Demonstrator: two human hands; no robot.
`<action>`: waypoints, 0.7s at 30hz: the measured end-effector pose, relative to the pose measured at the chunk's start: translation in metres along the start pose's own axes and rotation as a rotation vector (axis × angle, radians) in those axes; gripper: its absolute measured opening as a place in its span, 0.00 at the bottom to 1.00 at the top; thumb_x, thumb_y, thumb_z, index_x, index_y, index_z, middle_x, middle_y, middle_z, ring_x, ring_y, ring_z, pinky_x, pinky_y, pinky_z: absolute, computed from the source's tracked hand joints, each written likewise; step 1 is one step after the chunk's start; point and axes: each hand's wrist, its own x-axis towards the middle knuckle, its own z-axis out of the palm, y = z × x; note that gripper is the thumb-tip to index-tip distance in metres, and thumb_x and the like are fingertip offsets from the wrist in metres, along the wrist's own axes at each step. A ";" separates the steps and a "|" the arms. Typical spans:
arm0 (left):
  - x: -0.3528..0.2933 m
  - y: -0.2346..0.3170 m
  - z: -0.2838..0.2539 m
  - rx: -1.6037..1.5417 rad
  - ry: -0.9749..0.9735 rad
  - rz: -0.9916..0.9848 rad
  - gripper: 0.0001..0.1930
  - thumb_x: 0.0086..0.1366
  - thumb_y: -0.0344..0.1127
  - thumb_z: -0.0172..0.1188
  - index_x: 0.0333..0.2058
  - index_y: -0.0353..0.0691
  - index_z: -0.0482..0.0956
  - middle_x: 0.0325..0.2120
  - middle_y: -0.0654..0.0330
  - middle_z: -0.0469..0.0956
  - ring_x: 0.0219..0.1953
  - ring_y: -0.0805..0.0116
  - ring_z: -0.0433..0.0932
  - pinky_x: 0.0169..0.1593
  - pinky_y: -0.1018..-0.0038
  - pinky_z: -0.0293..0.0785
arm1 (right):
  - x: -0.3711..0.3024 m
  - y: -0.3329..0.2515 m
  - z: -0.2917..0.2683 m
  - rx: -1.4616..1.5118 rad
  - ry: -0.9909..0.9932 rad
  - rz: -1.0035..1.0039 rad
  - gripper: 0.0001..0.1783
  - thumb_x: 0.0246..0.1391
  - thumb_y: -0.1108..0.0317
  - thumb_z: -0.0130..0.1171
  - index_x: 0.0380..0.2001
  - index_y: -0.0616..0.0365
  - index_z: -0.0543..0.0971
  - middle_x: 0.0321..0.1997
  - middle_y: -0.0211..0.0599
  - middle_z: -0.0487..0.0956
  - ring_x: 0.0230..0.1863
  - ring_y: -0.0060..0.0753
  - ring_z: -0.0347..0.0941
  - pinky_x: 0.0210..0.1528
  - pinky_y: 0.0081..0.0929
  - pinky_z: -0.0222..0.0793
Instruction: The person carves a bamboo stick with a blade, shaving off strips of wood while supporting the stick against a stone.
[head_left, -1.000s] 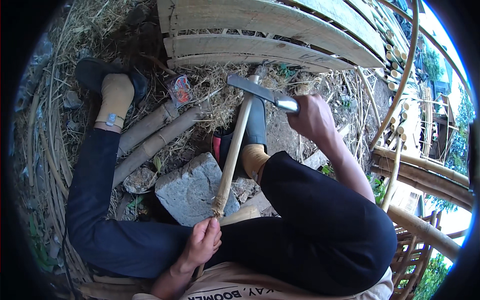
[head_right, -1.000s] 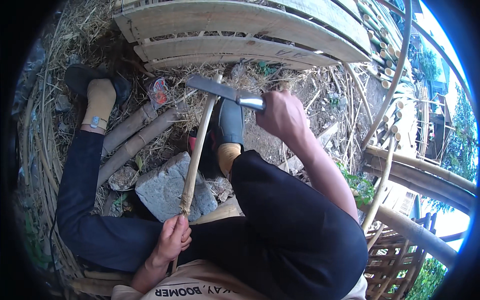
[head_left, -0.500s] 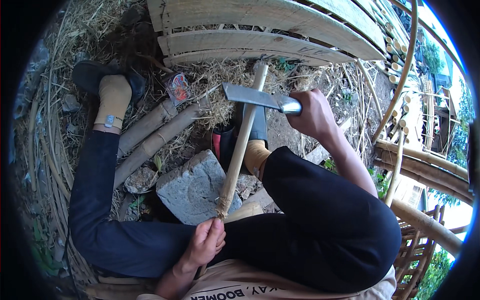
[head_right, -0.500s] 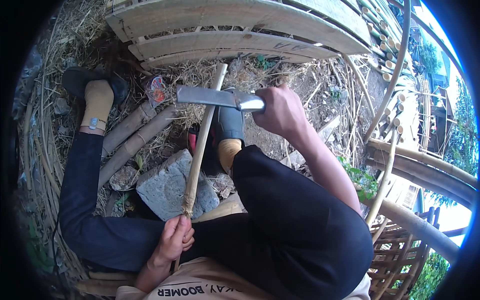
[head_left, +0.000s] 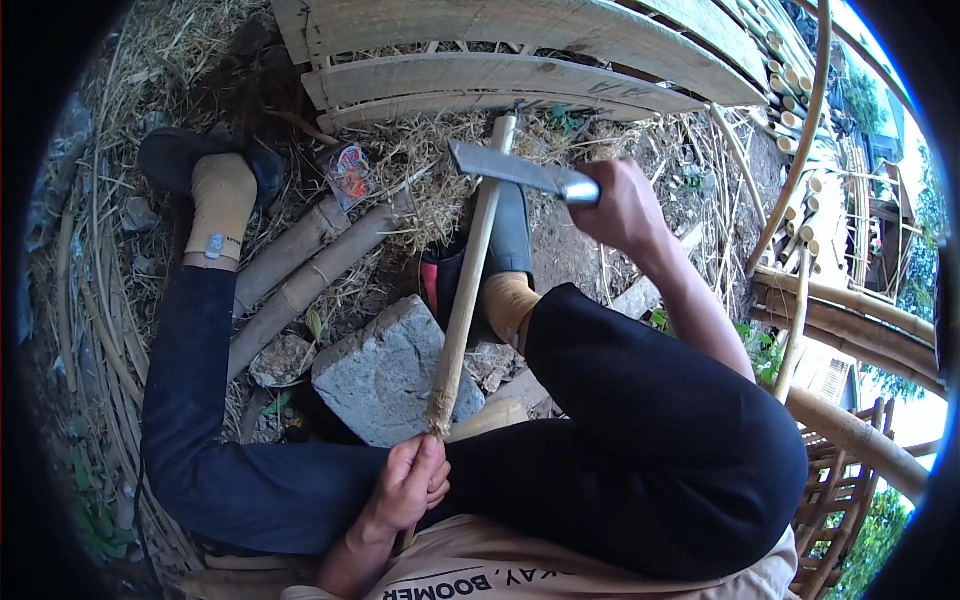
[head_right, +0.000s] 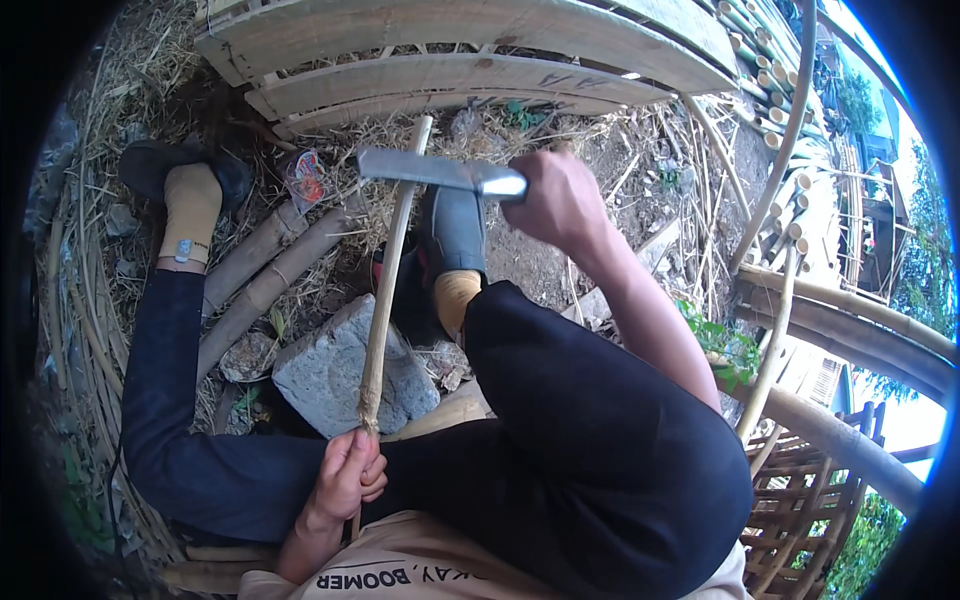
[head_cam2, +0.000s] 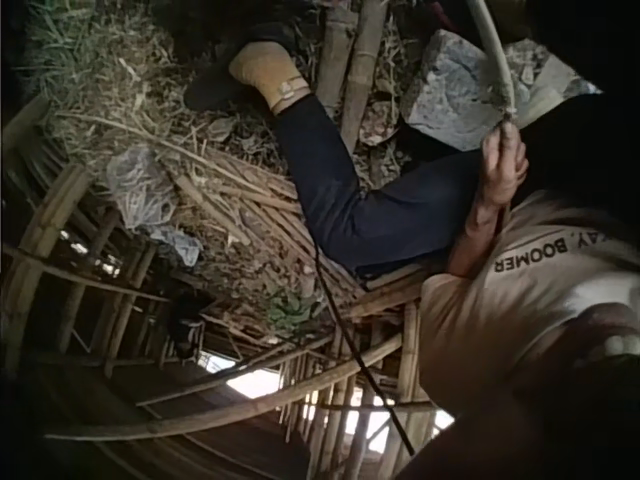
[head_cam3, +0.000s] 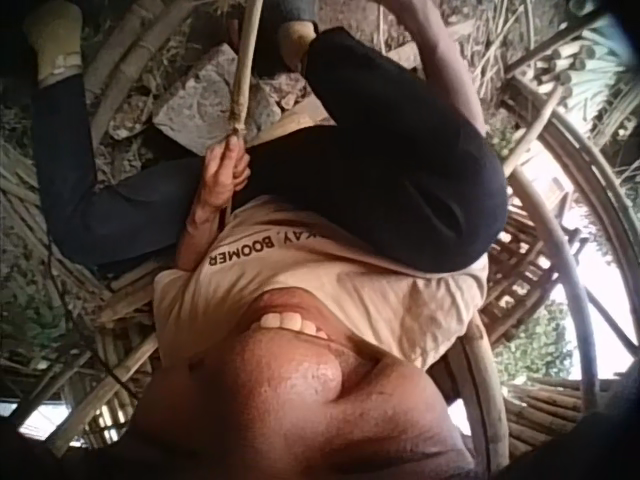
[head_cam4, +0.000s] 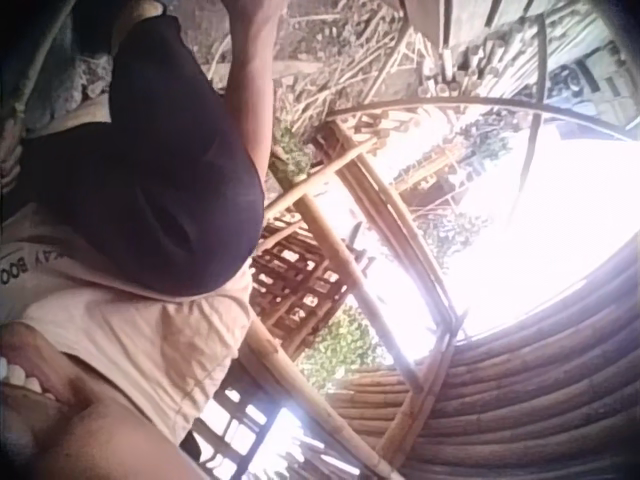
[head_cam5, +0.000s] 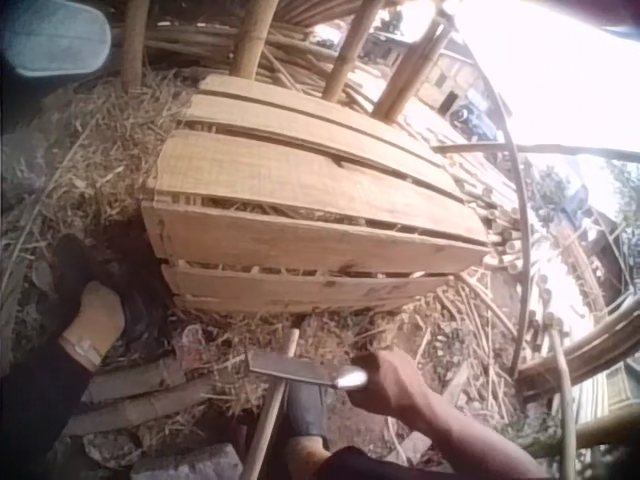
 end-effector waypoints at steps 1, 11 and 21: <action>-0.002 -0.002 -0.002 -0.002 0.006 -0.004 0.20 0.80 0.49 0.41 0.28 0.45 0.61 0.14 0.71 0.54 0.11 0.85 0.48 0.15 0.82 0.45 | 0.007 0.004 0.005 -0.118 -0.053 0.057 0.08 0.40 0.66 0.61 0.25 0.57 0.84 0.23 0.52 0.81 0.28 0.54 0.81 0.38 0.46 0.78; 0.005 -0.001 -0.004 -0.001 0.084 -0.014 0.20 0.80 0.48 0.40 0.28 0.46 0.61 0.14 0.71 0.54 0.11 0.84 0.48 0.15 0.82 0.45 | 0.003 0.000 0.002 -0.190 0.028 0.070 0.09 0.38 0.67 0.60 0.25 0.57 0.83 0.21 0.51 0.80 0.26 0.55 0.81 0.35 0.47 0.78; 0.000 0.003 -0.004 0.000 0.011 0.012 0.20 0.80 0.48 0.41 0.27 0.46 0.61 0.13 0.72 0.54 0.11 0.85 0.48 0.14 0.82 0.45 | -0.004 -0.020 -0.011 -0.073 -0.120 -0.055 0.08 0.42 0.68 0.60 0.25 0.59 0.84 0.24 0.55 0.81 0.28 0.57 0.81 0.38 0.47 0.78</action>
